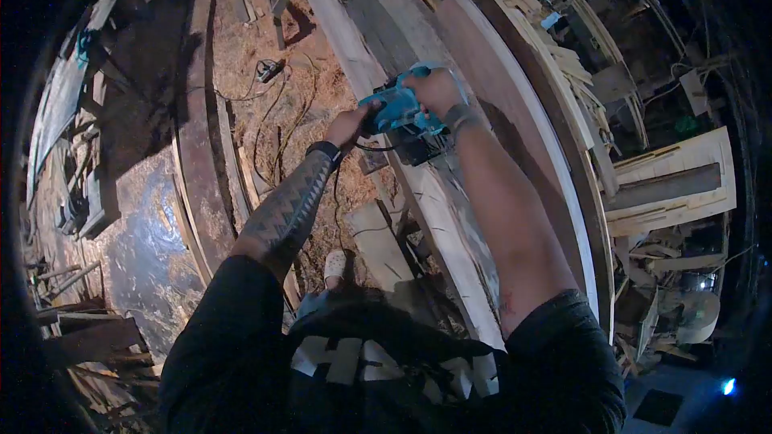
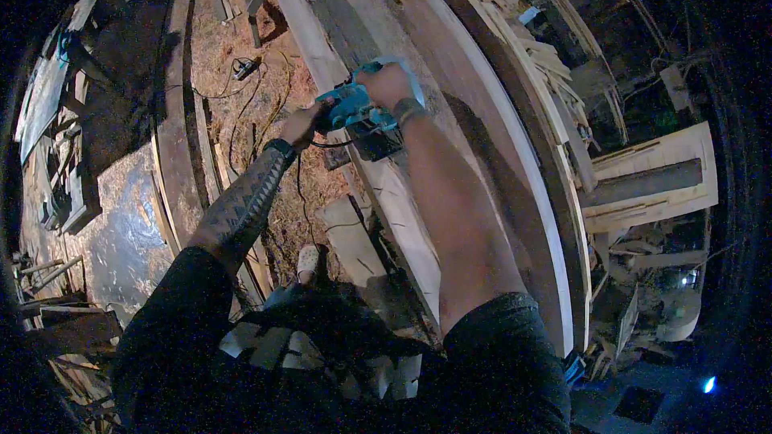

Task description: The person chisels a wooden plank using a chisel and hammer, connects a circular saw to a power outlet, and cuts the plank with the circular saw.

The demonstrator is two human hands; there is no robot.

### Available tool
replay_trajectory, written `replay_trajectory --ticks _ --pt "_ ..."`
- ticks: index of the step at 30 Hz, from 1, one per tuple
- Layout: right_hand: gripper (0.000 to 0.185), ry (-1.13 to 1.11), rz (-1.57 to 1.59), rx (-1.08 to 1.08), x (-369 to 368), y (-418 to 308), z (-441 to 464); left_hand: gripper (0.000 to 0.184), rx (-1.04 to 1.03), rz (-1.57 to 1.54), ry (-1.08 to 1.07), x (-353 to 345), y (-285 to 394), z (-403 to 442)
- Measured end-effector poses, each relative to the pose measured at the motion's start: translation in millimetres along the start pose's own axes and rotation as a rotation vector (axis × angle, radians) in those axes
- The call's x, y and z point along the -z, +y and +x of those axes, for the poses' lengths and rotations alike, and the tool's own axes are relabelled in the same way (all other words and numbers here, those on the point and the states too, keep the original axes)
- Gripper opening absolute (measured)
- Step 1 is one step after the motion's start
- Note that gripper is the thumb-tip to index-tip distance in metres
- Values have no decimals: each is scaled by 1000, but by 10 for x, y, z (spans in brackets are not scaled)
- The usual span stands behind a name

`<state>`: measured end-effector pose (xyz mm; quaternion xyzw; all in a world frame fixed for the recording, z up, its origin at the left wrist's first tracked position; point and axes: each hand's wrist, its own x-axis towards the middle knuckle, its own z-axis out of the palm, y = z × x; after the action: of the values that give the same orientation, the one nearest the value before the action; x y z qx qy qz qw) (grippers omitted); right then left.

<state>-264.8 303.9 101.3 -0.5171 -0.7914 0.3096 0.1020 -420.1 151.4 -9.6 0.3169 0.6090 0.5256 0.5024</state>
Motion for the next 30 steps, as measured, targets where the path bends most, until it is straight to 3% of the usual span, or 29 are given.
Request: replay_trajectory --ticks 4,6,7,10,11,15,18,20,22,25,27,28,30 --pt "49 4 -7 28 2 2 13 74 -54 66 7 38 -167 162" --pt "49 -18 20 7 -15 9 -9 72 -144 322 40 65 -231 170" --pt "49 -30 24 -14 -4 -4 -13 69 -278 528 69 76 -360 231" --pt "50 -33 11 -19 49 -39 -70 44 -171 579 19 79 -346 305" --pt "51 -29 2 -10 67 -55 -77 41 -235 719 -1 107 -364 312" --pt "46 113 -95 196 -136 225 145 43 -379 953 59 130 -594 490" --pt "46 27 -56 274 -73 161 25 49 -227 811 25 112 -497 418" --pt "46 -45 8 96 23 -29 -101 55 -202 728 30 85 -469 342" --pt "46 -30 -24 70 34 -45 -76 61 -206 635 79 50 -516 339" --pt "51 -20 -18 43 61 -47 -69 67 -54 586 84 88 -521 441" --pt "54 -35 -6 57 60 -47 -63 54 -40 641 74 117 -583 498" --pt "53 -42 1 79 62 -35 -59 42 -114 706 75 127 -635 523" --pt "52 -8 -40 134 -12 58 15 35 -259 829 78 129 -583 402"
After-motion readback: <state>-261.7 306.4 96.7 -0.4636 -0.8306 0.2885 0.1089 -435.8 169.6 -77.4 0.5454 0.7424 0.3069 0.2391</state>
